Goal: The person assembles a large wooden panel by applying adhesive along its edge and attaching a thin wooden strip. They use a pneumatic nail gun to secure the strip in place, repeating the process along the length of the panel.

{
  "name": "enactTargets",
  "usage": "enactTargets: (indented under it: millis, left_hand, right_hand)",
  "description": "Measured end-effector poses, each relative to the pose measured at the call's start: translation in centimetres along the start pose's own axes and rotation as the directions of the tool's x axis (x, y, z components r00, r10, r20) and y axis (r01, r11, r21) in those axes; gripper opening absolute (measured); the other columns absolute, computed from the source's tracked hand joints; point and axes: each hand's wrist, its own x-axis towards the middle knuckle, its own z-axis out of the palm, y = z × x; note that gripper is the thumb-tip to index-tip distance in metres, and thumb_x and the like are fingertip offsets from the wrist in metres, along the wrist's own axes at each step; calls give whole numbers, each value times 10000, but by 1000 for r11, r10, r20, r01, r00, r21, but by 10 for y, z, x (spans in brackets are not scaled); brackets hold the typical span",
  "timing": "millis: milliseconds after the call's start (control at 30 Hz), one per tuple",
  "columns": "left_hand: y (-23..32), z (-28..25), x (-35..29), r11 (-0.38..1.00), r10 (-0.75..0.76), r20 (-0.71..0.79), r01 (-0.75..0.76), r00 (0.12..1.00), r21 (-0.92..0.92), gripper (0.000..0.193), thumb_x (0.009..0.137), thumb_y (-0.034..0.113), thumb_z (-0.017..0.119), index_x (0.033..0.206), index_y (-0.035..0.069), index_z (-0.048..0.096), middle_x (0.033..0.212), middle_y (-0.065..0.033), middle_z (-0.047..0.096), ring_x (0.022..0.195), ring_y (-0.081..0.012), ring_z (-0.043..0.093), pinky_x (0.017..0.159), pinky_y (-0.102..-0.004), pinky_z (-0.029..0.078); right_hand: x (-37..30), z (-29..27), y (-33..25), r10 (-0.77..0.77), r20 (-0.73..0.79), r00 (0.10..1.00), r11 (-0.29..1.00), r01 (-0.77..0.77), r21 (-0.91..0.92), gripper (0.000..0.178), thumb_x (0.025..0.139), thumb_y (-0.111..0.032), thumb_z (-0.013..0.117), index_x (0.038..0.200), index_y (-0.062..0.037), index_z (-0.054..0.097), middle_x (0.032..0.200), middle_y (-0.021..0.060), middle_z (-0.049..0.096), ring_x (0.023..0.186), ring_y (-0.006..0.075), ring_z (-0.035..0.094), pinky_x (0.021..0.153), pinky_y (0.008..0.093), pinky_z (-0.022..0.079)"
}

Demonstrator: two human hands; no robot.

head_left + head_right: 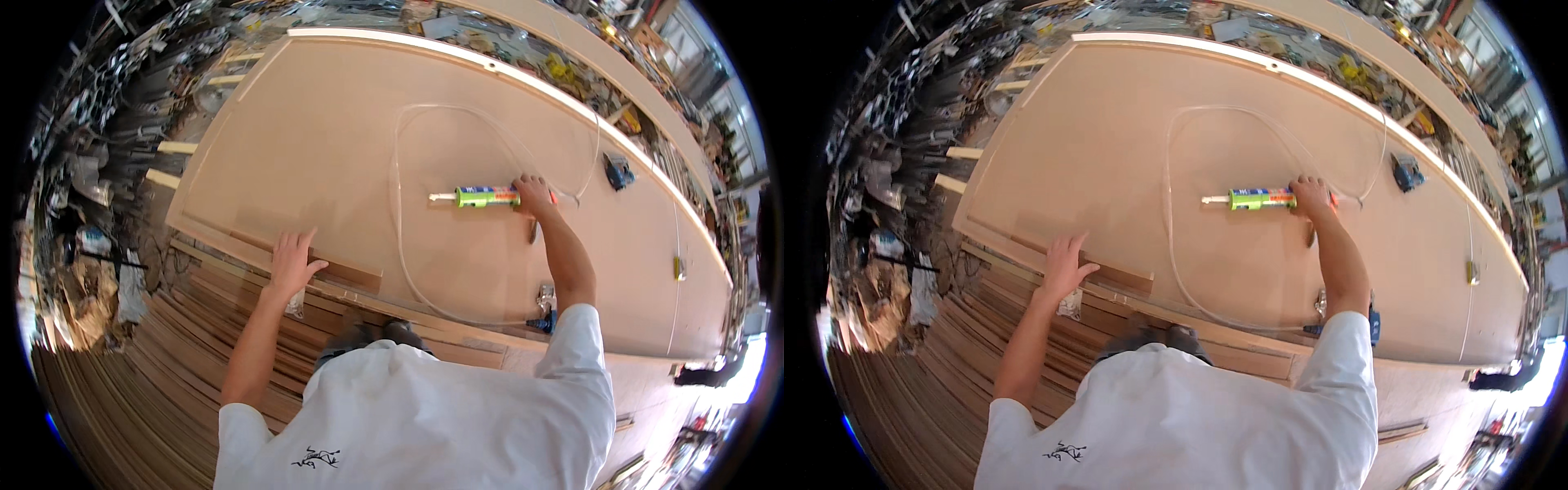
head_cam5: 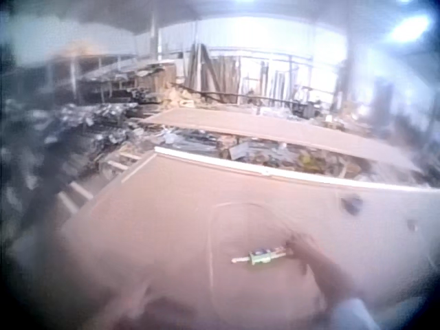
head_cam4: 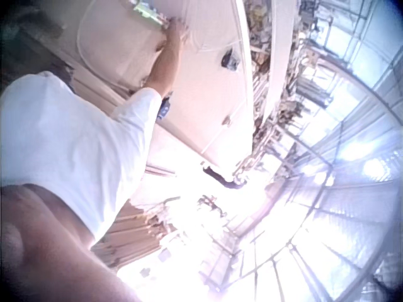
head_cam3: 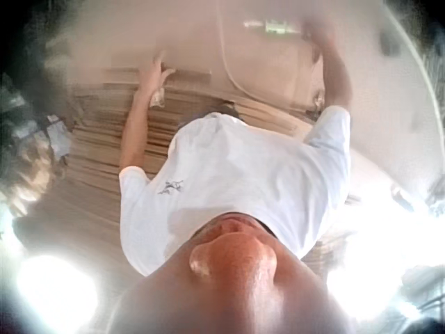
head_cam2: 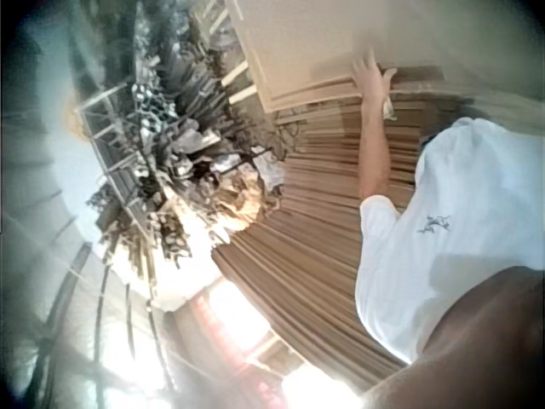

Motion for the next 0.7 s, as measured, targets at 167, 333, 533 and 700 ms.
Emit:
enactTargets:
  millis: [167, 333, 533, 700]
  left_hand:
    - [30, -6, -9, 996, -19, -199, 1, 980, -89, 742, 815, 261, 844, 1449, 73, 507, 1320, -178, 580, 1299, -411, 482, 1114, -563, 366]
    - [67, 5, -10, 929, 58, -292, -159, 955, -334, 644, 821, 226, 826, 1380, 65, 550, 1309, -180, 589, 1281, -414, 513, 1115, -548, 382]
    - [93, 14, 4, 693, 154, -292, -313, 944, -649, 506, 853, 257, 810, 1282, 56, 632, 1226, -172, 634, 1186, -388, 574, 1032, -508, 461]
    - [63, -19, 7, 498, 241, -229, -323, 943, -805, 437, 883, 270, 799, 1236, 54, 659, 1175, -155, 653, 1129, -366, 599, 953, -475, 503]
  right_hand:
    - [-40, -28, 7, -24, -61, 998, 999, 27, 48, 563, 691, -311, 873, 1146, -108, 611, 1189, 108, 601, 1132, 328, 617, 979, 458, 506]
    - [-103, -96, -4, -102, -181, 978, 991, 117, 69, 524, 649, -180, 816, 1109, -76, 588, 1004, 152, 651, 975, 385, 638, 880, 501, 509]
    - [-134, -151, -75, 90, -519, 850, 927, 119, 356, 520, 715, -154, 842, 1157, -49, 589, 994, 167, 677, 943, 371, 675, 834, 453, 546]
    - [-98, -187, -187, 396, -630, 668, 608, 324, 725, 512, 878, -82, 836, 1299, -19, 552, 1087, 80, 668, 916, 179, 661, 799, 329, 556]
